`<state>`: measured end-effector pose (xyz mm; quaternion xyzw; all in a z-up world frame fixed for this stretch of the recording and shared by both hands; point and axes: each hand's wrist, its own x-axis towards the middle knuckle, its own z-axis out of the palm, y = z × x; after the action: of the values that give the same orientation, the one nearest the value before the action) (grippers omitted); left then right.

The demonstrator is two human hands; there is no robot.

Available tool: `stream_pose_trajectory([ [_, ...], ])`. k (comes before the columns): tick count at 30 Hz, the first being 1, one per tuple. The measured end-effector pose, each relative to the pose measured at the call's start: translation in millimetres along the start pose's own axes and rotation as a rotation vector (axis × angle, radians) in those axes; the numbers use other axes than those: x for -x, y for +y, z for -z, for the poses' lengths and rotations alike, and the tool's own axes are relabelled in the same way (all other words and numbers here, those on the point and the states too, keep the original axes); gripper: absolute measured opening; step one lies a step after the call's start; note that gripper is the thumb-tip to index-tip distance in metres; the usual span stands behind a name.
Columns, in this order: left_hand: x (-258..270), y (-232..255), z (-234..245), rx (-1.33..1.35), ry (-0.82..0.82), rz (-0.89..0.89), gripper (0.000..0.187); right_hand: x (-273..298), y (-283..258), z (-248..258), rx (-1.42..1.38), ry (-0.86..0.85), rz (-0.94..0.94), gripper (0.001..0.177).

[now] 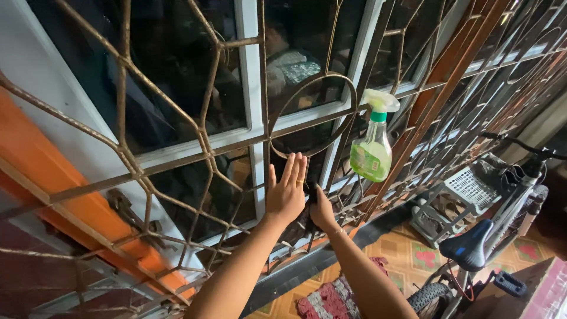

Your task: Cleaning a window using glass cleaner and a cloth.

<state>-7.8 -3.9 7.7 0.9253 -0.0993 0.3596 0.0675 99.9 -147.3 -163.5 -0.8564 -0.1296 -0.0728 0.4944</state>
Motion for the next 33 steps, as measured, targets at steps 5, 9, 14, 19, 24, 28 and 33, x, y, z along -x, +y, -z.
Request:
stream_pose_trajectory([
  [5, 0, 1, 0, -0.023, 0.010, 0.008, 0.078, -15, -44, 21, -0.027, 0.041, 0.138, 0.065],
  [9, -1, 3, 0, -0.003, 0.008, 0.016, 0.078, 5, -99, 40, -0.159, 0.101, 0.204, 0.067],
  [14, -1, 4, 4, -0.021, -0.037, 0.024, 0.080, 8, -2, 16, 0.027, 0.019, 0.059, 0.063],
  [19, -2, 3, 3, -0.019, 0.017, -0.003, 0.078, -9, 57, 12, -0.364, 0.034, -0.010, 0.071],
  [24, 0, 8, 23, 0.136, 0.088, -0.078, 0.077, -4, 29, 45, -1.222, 0.067, -0.240, 0.058],
  [28, 30, 17, -8, 0.418, 0.111, -0.094, 0.075, 30, -37, 85, -1.370, -0.054, -0.161, 0.051],
  [33, 48, 29, -62, 0.985, -0.225, 0.605, 0.040, 48, -47, 97, -1.505, -0.133, -0.221, 0.042],
])
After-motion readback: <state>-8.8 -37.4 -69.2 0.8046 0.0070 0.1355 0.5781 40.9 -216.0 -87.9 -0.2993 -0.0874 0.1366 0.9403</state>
